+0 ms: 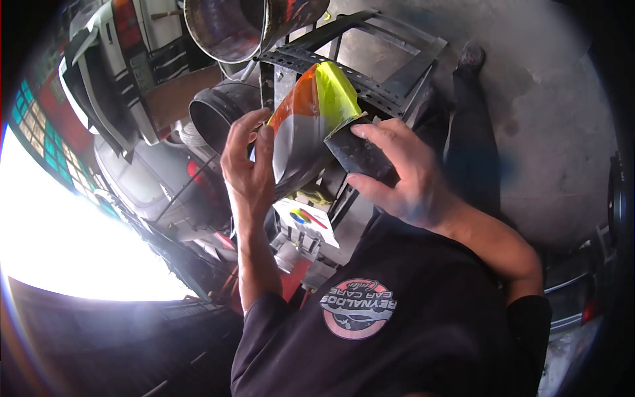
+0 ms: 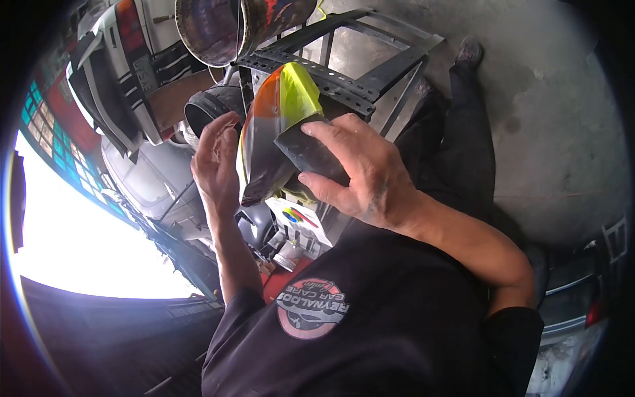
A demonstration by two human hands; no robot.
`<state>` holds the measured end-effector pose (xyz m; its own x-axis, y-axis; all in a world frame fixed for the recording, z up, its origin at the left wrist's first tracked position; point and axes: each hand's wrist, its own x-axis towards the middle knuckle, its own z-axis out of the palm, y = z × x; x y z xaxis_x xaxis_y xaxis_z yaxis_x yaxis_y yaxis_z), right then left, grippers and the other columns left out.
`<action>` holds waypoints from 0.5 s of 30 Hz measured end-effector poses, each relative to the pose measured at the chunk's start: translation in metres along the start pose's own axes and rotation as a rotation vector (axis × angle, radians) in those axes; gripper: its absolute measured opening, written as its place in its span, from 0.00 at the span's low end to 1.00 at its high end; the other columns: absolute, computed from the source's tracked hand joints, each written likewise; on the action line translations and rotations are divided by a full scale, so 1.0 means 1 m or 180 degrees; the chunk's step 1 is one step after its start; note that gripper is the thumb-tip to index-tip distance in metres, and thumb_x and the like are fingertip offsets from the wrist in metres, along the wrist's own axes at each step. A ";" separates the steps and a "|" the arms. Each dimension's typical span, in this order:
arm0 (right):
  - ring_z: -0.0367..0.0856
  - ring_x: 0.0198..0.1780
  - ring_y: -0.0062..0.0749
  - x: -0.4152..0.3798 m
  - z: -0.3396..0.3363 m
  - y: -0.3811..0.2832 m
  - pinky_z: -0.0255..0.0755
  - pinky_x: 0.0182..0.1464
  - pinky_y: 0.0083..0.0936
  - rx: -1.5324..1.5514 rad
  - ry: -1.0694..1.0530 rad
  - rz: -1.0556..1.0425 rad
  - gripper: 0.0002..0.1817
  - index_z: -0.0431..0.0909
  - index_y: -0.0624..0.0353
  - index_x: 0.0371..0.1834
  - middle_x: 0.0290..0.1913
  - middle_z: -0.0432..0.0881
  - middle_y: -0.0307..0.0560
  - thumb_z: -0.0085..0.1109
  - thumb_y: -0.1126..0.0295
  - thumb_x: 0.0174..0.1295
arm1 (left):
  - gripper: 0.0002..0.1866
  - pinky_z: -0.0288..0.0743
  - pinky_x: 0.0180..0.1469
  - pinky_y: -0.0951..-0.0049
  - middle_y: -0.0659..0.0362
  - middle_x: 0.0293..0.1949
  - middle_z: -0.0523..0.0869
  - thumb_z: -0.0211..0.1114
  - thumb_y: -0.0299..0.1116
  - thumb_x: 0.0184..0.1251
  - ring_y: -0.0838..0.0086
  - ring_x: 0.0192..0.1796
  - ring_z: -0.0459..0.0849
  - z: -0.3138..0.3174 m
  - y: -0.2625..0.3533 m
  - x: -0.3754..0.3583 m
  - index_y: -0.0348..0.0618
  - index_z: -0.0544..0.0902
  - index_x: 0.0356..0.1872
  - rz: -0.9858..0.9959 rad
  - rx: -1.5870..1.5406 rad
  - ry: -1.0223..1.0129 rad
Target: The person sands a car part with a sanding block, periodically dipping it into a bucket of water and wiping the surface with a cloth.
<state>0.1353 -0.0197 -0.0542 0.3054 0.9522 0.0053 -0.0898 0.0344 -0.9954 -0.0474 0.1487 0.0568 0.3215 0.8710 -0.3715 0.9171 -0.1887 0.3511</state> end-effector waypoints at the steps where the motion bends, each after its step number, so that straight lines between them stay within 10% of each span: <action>1: 0.89 0.51 0.56 -0.001 0.005 -0.001 0.85 0.56 0.42 -0.0013 0.0045 -0.0010 0.33 0.81 0.64 0.70 0.53 0.85 0.59 0.83 0.67 0.62 | 0.20 0.79 0.72 0.58 0.46 0.65 0.90 0.69 0.41 0.86 0.56 0.68 0.89 -0.002 -0.007 -0.006 0.38 0.88 0.68 0.0205 0.0090 -0.0059; 8: 0.89 0.52 0.58 0.029 0.026 -0.008 0.83 0.56 0.45 -0.0288 0.0533 -0.0067 0.27 0.80 0.68 0.69 0.52 0.87 0.64 0.75 0.64 0.72 | 0.42 0.78 0.77 0.50 0.42 0.80 0.79 0.84 0.45 0.68 0.44 0.78 0.82 0.002 -0.032 -0.039 0.39 0.79 0.80 0.0733 -0.0045 -0.0364; 15: 0.90 0.53 0.64 0.043 0.064 -0.030 0.83 0.58 0.49 -0.0413 0.0276 0.0237 0.24 0.79 0.71 0.65 0.54 0.87 0.70 0.69 0.61 0.78 | 0.43 0.71 0.81 0.48 0.41 0.79 0.79 0.82 0.33 0.63 0.41 0.80 0.78 0.020 -0.042 -0.045 0.34 0.77 0.80 0.1146 0.0266 -0.0037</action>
<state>0.0900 0.0400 -0.0180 0.3836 0.9207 -0.0718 0.0061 -0.0802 -0.9968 -0.0960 0.1081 0.0420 0.6293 0.7369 -0.2467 0.7606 -0.5190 0.3899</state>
